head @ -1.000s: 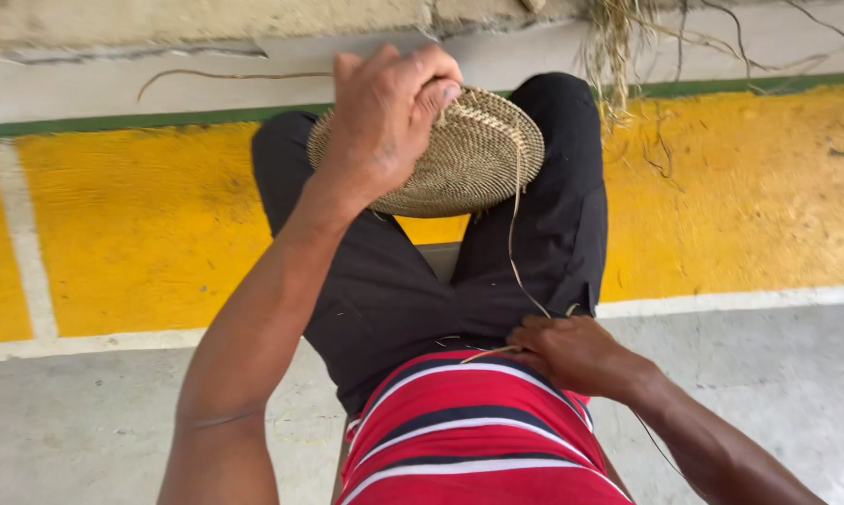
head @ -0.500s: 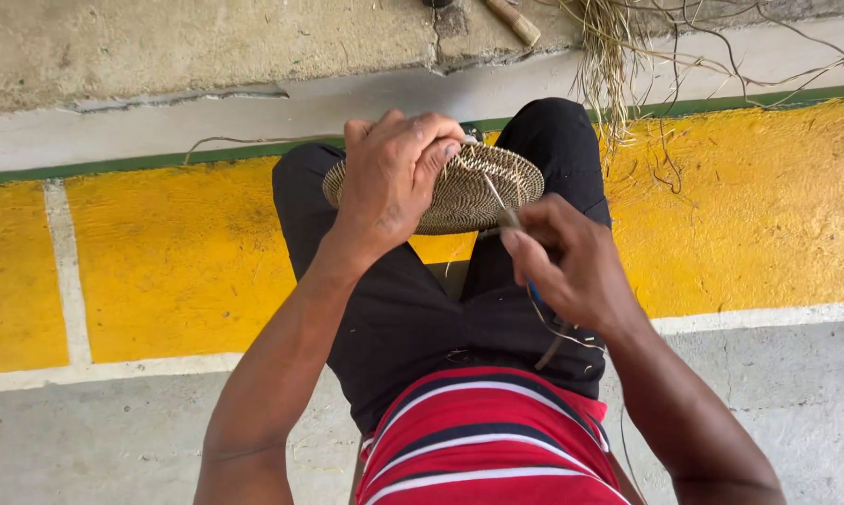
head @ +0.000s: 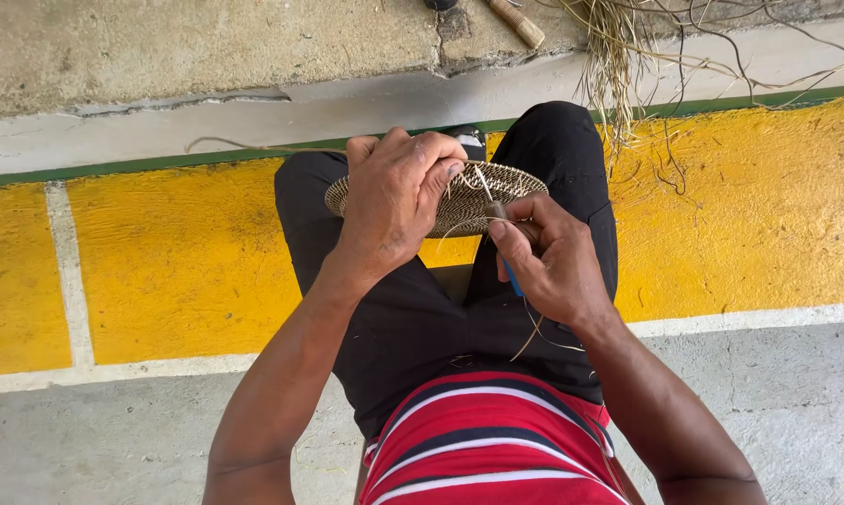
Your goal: Weaving natural fibers into a circular base using an awl tool.
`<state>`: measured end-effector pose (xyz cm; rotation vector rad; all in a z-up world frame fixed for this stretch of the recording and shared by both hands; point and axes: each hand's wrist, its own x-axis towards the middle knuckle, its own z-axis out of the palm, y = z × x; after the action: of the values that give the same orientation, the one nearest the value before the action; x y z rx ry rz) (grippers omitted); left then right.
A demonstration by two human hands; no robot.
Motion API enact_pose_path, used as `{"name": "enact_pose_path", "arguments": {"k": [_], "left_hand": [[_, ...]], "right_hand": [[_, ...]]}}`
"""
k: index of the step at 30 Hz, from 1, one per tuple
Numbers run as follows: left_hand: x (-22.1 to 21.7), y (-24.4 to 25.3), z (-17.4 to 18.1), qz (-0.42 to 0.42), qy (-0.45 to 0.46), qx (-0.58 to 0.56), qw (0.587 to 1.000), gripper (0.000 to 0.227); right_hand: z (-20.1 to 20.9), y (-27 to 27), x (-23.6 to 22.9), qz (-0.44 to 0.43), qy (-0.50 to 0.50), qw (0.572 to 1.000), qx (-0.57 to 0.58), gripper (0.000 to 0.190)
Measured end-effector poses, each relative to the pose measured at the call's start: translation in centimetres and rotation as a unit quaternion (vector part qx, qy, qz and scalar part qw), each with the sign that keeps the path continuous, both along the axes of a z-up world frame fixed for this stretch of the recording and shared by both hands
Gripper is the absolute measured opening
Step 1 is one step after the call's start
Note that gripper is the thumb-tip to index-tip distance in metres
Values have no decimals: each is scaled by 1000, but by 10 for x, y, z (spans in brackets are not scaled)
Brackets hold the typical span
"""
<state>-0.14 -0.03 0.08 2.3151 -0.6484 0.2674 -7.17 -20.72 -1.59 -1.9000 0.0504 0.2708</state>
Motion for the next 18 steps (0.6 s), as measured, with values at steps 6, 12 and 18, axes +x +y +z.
{"name": "enact_pose_path", "arguments": {"k": [6, 12, 18], "left_hand": [[-4, 2, 4, -3, -3, -4, 1000, 11], [-8, 0, 3, -3, -9, -12, 1000, 11], [-8, 1, 1, -4, -11, -7, 1000, 11]], "right_hand": [[8, 1, -1, -3, 7, 999, -47, 21], [11, 2, -3, -5, 4, 1000, -20, 21], [15, 5, -4, -10, 22, 999, -38, 20]]}}
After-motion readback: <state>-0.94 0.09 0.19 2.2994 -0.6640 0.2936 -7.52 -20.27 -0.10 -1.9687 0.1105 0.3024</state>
